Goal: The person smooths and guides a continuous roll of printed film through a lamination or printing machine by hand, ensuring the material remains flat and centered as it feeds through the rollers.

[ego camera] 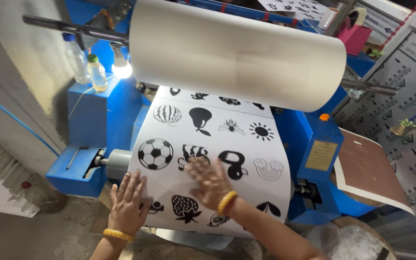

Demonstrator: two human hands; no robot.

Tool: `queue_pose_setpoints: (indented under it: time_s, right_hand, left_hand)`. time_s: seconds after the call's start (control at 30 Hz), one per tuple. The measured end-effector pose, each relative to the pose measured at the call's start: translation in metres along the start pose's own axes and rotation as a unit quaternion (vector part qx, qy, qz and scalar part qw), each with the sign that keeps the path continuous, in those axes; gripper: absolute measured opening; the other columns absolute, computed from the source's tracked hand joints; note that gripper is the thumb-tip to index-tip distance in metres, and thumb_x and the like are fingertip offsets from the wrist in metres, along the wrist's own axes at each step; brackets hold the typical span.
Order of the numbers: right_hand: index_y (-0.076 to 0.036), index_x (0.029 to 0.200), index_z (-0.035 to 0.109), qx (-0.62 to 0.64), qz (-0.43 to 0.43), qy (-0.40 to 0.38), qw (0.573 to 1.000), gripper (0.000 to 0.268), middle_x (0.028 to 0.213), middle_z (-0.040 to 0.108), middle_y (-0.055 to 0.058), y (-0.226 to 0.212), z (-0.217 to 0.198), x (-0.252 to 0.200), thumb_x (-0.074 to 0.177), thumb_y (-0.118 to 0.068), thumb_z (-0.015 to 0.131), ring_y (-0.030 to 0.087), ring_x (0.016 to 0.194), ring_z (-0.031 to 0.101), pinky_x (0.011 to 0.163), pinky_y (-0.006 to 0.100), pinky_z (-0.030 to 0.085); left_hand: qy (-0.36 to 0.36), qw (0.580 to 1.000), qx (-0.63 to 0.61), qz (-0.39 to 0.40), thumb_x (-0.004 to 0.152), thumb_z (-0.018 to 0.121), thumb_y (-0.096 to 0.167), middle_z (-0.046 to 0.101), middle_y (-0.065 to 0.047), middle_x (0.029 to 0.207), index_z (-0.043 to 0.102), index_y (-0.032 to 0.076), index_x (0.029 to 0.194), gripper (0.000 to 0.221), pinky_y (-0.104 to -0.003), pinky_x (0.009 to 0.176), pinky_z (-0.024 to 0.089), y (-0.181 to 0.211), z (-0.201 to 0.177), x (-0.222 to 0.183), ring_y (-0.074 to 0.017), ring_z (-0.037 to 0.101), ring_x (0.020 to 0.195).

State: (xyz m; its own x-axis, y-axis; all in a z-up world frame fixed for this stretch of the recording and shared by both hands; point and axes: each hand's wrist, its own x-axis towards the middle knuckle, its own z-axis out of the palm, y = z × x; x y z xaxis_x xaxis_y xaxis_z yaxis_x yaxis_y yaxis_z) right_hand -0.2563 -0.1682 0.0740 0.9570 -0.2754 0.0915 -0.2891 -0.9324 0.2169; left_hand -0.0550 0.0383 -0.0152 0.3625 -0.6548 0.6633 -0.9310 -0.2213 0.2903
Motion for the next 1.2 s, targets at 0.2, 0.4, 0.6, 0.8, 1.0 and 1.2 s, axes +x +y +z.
queue_pose_setpoints:
  time_s: [0.2,0.4,0.6,0.8,1.0,1.2]
  right_hand:
    - [-0.025,0.162,0.010,0.010,-0.032,-0.111,0.993,0.079,0.172,-0.001,-0.001,-0.041,-0.046,0.077,0.098,-0.069,0.027,0.020,0.157,0.004,0.123,0.059,0.004]
    - [-0.028,0.160,0.026,0.150,0.137,-0.109,0.973,0.070,0.171,0.014,0.002,0.056,-0.039,0.119,0.100,-0.063,0.031,0.020,0.157,0.013,0.125,0.054,0.011]
    - [-0.024,0.156,0.038,0.122,0.295,-0.060,0.946,0.070,0.167,0.029,0.000,0.194,0.009,0.057,0.098,-0.063,0.035,0.020,0.154,0.027,0.120,0.057,0.022]
    - [-0.019,0.146,0.055,0.097,0.298,0.092,0.945,0.062,0.159,0.044,0.008,0.215,0.053,-0.041,0.098,-0.058,0.052,0.027,0.148,0.035,0.119,0.062,0.018]
    - [-0.009,0.144,0.062,0.056,0.174,0.259,0.948,0.055,0.153,0.056,0.016,0.180,0.059,-0.100,0.100,-0.040,0.075,0.037,0.143,0.047,0.113,0.068,0.027]
    - [-0.001,0.138,0.061,0.075,0.099,0.223,0.967,0.044,0.143,0.060,0.017,0.162,0.039,-0.135,0.109,-0.034,0.069,0.040,0.136,0.052,0.114,0.059,0.036]
  left_hand:
    - [-0.010,1.000,0.006,-0.018,0.082,0.067,0.035,0.040,-0.009,0.159,0.058,0.015,0.131,0.054,-0.063,0.119,0.022,0.003,-0.024,-0.024,-0.0340,0.029,0.151]
    - [0.040,0.999,0.000,-0.012,0.085,0.069,0.033,0.044,-0.010,0.156,0.062,0.017,0.132,0.050,-0.061,0.117,0.029,0.014,-0.050,-0.027,-0.0345,0.033,0.149]
    - [-0.066,0.996,-0.047,0.032,0.078,0.076,0.029,0.065,-0.010,0.133,0.068,0.016,0.118,0.043,-0.054,0.111,0.040,0.046,-0.077,-0.004,-0.0338,0.054,0.132]
    - [-0.479,0.688,-0.499,0.218,0.095,0.070,0.014,0.068,-0.015,0.111,0.066,0.001,0.120,0.029,-0.039,0.092,0.054,0.141,-0.097,0.025,-0.0292,0.068,0.107]
    - [-0.338,0.675,-0.553,0.353,0.101,0.064,0.013,0.069,-0.017,0.100,0.066,-0.002,0.104,0.016,-0.043,0.095,0.051,0.200,-0.116,0.028,-0.0310,0.067,0.106]
    - [-0.290,0.727,-0.552,0.287,0.098,0.067,0.018,0.069,-0.015,0.104,0.067,0.000,0.105,0.020,-0.043,0.098,0.051,0.210,-0.148,0.014,-0.0304,0.067,0.109]
